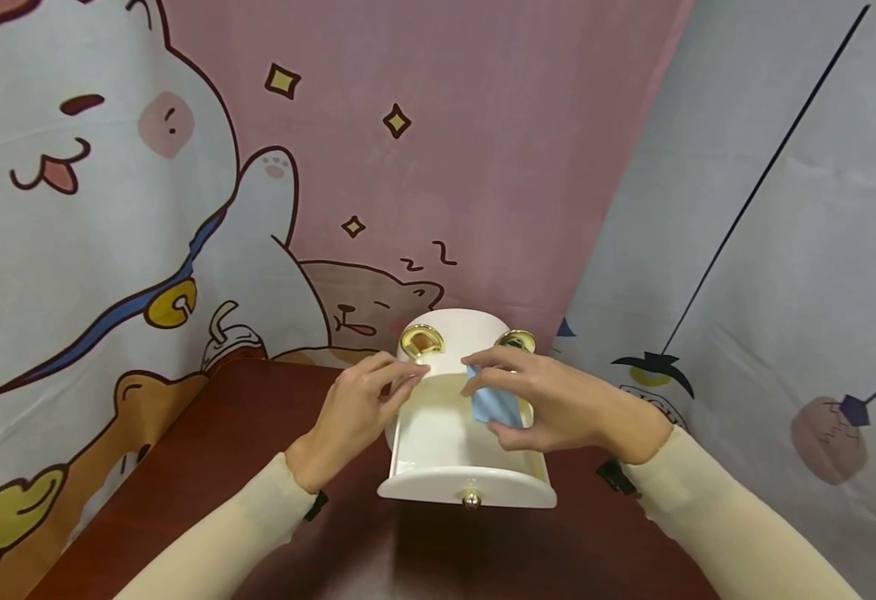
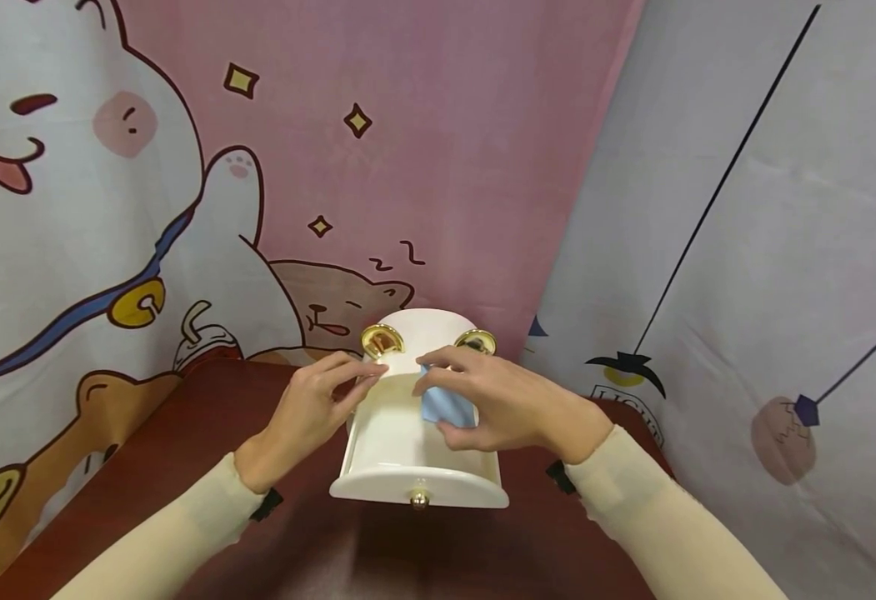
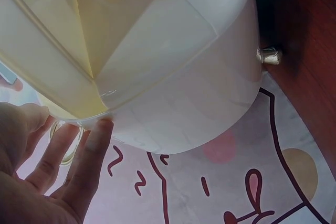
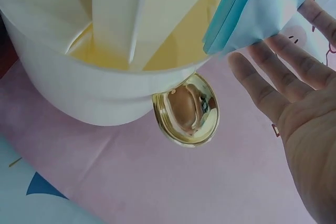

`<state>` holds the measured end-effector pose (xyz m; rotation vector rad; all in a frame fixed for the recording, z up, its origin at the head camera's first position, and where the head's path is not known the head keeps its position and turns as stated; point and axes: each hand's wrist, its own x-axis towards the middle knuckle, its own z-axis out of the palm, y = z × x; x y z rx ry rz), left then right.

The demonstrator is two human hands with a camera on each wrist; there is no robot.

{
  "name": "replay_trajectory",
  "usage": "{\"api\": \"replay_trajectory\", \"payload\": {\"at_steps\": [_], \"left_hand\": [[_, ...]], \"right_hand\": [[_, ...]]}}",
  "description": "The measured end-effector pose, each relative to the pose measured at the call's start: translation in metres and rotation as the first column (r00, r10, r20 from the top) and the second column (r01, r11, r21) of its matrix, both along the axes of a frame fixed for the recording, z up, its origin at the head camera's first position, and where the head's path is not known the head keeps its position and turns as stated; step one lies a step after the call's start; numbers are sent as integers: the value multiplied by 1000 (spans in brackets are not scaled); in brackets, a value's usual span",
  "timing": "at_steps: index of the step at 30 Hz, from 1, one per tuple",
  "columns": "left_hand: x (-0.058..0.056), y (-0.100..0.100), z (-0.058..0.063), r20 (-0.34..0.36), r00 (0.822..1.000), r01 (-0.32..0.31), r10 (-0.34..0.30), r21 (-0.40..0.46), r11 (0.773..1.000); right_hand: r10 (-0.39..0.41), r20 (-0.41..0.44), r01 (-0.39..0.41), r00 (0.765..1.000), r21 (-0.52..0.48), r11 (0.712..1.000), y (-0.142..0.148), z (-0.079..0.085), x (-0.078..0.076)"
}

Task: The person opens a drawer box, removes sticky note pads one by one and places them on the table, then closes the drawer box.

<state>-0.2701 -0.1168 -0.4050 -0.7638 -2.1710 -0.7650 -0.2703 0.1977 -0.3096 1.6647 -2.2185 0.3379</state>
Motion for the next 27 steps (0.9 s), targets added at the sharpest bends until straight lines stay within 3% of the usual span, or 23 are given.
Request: {"api": "replay_trajectory", "payload": {"at_steps": [27], "left_hand": [[0,1,0,-19,1000,-12,13,6,1000]], "right_hand": [[-103,19,103,995,-21,994,23,10,5]]}}
